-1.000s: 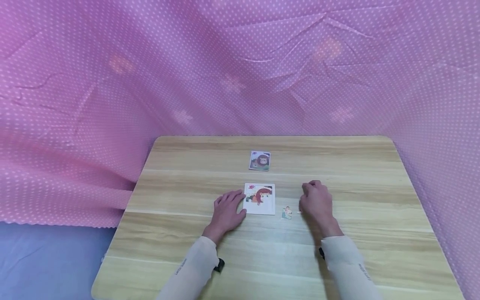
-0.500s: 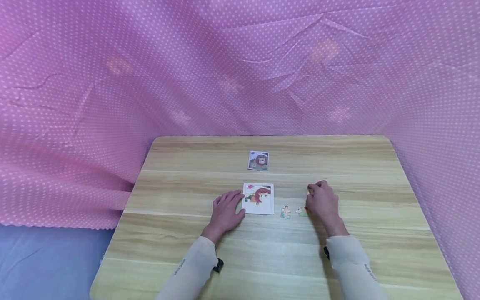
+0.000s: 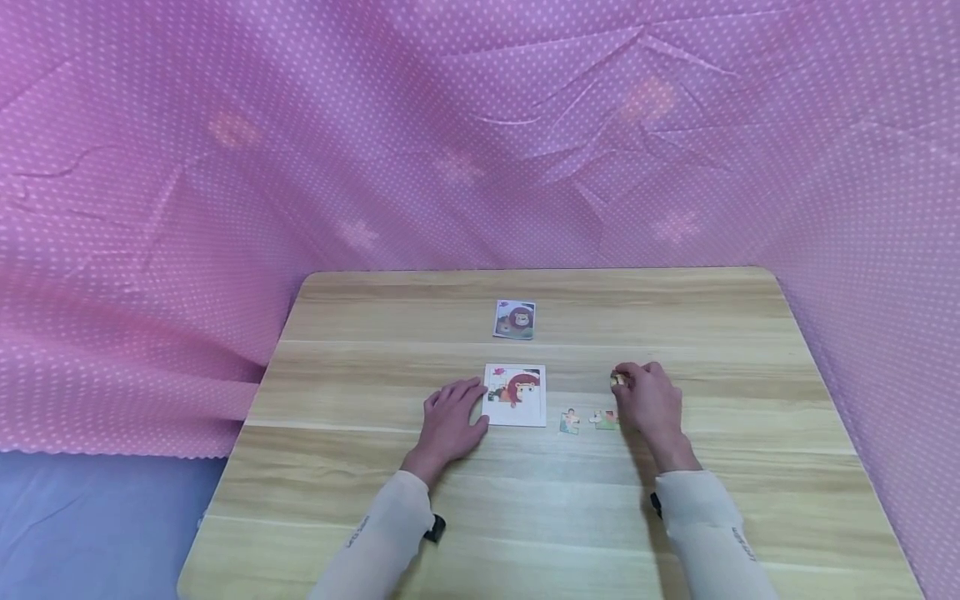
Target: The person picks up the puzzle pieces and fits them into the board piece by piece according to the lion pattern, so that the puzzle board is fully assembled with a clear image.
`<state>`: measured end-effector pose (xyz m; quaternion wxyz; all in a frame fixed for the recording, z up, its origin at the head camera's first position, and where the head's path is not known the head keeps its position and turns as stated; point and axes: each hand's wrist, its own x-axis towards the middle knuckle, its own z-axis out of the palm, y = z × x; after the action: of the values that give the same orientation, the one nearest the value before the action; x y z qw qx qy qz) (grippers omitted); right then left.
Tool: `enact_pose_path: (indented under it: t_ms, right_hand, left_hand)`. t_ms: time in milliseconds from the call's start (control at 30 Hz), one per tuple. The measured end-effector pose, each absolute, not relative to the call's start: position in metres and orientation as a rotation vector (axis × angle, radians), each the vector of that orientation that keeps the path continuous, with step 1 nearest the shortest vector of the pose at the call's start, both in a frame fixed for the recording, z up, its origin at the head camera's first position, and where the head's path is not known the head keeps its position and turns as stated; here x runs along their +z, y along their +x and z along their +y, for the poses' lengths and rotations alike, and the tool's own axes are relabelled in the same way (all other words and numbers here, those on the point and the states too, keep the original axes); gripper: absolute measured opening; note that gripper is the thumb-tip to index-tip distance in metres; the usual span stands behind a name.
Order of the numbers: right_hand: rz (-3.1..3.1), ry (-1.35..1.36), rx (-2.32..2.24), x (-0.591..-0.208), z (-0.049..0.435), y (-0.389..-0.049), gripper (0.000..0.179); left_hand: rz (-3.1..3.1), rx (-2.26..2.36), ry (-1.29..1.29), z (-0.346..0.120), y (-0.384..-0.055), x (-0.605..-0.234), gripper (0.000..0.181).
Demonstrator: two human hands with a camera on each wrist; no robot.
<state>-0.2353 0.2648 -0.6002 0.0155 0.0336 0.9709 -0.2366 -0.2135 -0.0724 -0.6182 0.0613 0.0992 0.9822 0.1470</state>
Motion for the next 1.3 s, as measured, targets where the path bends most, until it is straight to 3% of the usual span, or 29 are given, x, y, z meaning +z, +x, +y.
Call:
enact_pose_path:
  t_ms: [633, 1300]
  right_hand:
    - [2.992, 0.089, -0.968, -0.593, 0.263, -0.228, 0.017]
    - [2.895, 0.094, -1.147, -0.598, 0.241, -0.222, 0.028]
  left_hand:
    - [2.976, 0.449, 0.297, -0.071, -0.207, -0.622, 0.051]
    - [2.997, 0.463, 0.312, -0.071, -0.204, -0.621, 0.050]
